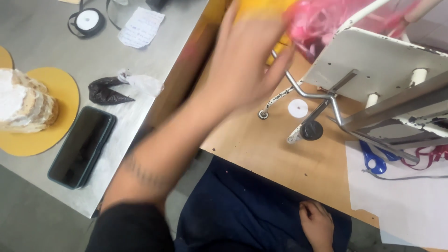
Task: The recorder is shown tying decorative red ribbons into small bows.
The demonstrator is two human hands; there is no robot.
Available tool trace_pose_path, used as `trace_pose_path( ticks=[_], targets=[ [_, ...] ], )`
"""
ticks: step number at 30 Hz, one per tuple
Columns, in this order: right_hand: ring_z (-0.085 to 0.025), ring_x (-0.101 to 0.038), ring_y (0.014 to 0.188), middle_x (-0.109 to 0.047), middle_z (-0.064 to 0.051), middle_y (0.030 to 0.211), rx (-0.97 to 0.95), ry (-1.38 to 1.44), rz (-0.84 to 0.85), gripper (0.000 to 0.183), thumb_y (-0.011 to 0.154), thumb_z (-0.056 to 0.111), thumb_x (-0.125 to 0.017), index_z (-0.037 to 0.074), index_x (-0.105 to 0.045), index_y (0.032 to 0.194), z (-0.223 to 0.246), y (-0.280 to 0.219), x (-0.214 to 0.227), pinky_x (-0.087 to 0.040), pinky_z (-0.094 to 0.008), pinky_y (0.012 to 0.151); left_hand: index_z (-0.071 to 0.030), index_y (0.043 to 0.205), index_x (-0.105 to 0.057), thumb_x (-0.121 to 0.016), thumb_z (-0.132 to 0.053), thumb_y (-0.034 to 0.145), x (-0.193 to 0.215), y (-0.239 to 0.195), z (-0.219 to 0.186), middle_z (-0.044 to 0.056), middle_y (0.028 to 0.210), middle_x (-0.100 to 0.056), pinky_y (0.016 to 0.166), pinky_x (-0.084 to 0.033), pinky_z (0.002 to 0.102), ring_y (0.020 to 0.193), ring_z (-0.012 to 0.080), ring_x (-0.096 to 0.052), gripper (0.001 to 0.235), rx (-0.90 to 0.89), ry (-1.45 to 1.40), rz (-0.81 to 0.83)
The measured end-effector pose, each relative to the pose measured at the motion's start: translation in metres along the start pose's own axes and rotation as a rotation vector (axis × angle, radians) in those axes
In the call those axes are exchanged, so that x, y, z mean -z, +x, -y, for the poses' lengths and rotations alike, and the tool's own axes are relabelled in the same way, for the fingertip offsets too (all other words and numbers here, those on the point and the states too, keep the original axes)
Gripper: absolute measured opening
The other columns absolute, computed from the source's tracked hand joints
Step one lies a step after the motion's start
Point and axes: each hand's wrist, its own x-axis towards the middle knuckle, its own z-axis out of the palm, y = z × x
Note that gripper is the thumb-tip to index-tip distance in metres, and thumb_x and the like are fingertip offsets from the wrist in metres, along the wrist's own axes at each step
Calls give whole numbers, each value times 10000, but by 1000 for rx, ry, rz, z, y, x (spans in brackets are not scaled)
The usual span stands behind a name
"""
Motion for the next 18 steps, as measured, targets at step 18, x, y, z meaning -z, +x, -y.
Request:
trace_pose_path(
  ticks=[18],
  targets=[
    [-163, -533, 1237, -556, -54, 1329, 520, 1032, -87, 567, 855, 36, -625, 36, -472, 1401, 180, 139, 99, -426, -303, 1061, -26, 1269, -643, -650, -170, 852, 4, -392, -123, 142, 1430, -565, 1158, -266, 520, 1384, 344, -445, 441, 487, -173, 616]
  ],
)
